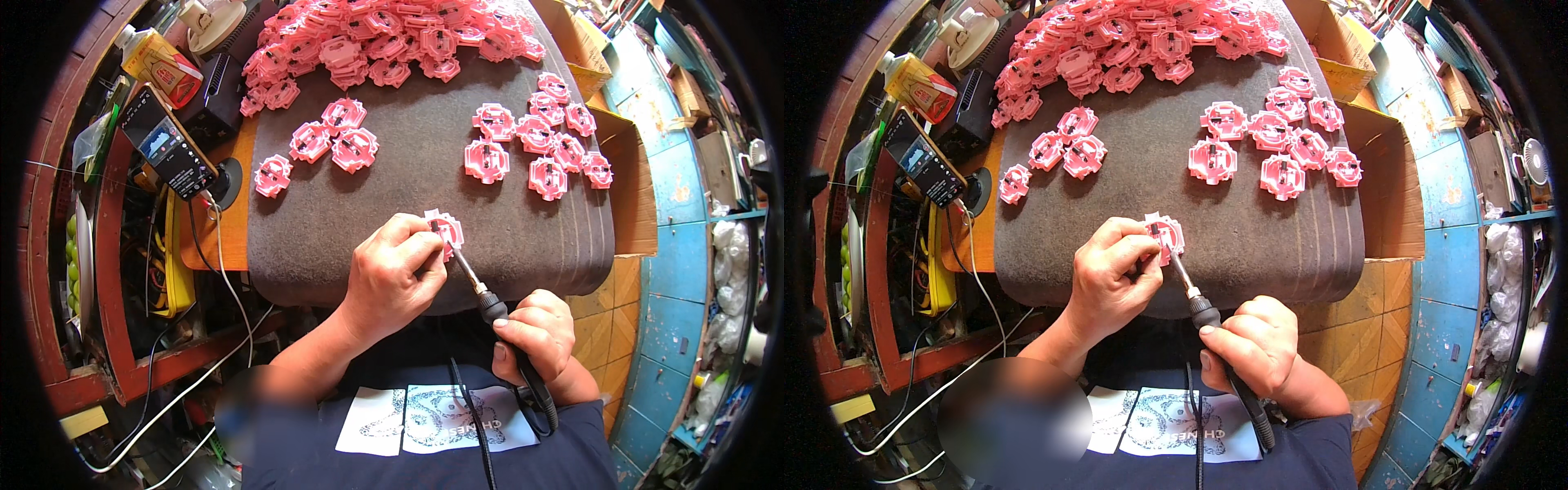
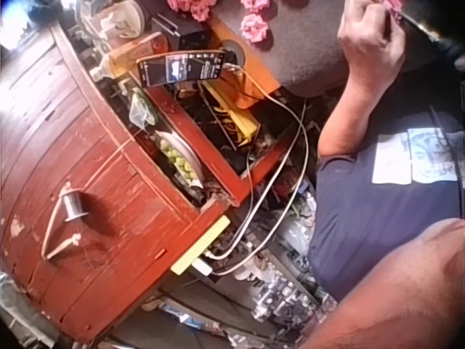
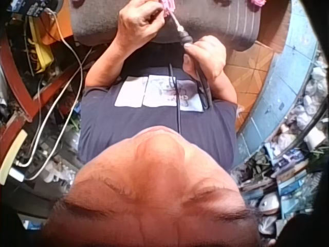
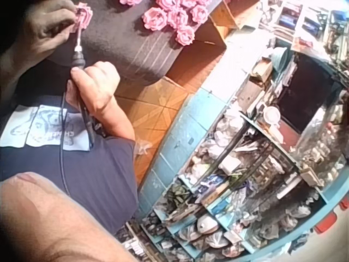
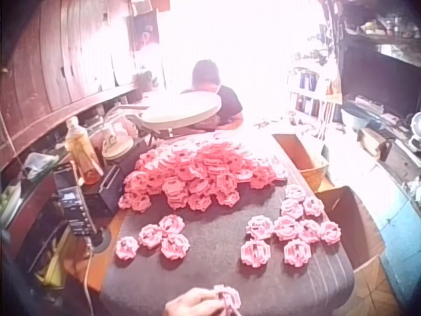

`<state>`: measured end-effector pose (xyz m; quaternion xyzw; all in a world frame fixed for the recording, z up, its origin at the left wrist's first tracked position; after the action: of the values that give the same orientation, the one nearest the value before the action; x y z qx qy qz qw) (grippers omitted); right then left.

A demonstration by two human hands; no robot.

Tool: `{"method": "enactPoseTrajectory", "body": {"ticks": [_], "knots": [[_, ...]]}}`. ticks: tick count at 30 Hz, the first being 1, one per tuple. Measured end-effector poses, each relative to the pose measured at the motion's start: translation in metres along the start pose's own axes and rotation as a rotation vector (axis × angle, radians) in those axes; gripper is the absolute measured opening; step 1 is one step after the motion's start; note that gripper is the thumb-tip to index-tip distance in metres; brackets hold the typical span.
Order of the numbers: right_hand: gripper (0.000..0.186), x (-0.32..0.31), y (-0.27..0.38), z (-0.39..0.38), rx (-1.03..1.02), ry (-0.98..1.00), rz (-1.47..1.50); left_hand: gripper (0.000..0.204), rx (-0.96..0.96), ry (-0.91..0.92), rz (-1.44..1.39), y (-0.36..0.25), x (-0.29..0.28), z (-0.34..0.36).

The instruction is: The person uses a soldering iron to apply heat to small pink plastic components on a workbench. They pick up each piece, apply the soldering iron to specific points, and place the finished pieces into a cardboard box. The process is repeated for multiple components throughout the clip.

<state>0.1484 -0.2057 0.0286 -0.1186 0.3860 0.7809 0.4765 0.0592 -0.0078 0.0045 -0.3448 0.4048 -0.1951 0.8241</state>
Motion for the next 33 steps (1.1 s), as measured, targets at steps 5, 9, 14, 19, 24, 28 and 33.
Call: {"method": "enactPoseTrajectory", "body": {"ticks": [5, 9, 14, 19, 24, 28, 33], "knots": [[0.026, 0.001, -0.001, 0.005, -0.024, -0.049, 0.024, 0.015, 0.003, 0.002, 0.002, 0.0, 0.0, 0.0], [0.027, 0.001, -0.001, 0.006, -0.023, -0.045, 0.025, 0.015, 0.0, 0.0, 0.0, 0.0, 0.0, 0.0], [0.027, -0.002, -0.001, 0.002, -0.006, -0.043, 0.024, 0.016, -0.004, 0.009, 0.005, 0.0, 0.0, 0.0], [0.028, -0.011, -0.004, 0.0, 0.021, -0.117, -0.002, 0.017, 0.006, 0.007, 0.01, 0.001, 0.0, 0.0], [0.029, -0.009, -0.006, -0.003, 0.037, -0.157, -0.003, 0.017, 0.007, 0.006, 0.012, 0.0, -0.001, 0.0], [0.031, -0.008, -0.009, 0.0, 0.074, -0.161, 0.048, 0.016, 0.001, 0.012, 0.022, 0.0, 0.0, 0.0], [0.041, 0.01, -0.021, 0.004, 0.172, -0.193, 0.084, 0.016, 0.001, 0.01, 0.022, 0.0, 0.0, 0.0]]}}
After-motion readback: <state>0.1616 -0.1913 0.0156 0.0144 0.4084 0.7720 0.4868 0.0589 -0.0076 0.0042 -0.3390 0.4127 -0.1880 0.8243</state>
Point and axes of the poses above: each hand's wrist, its own z-axis towards the middle knuckle, its own x-axis out of the palm, y = z × x, the point moved 4 cm from there along z, towards the middle knuckle
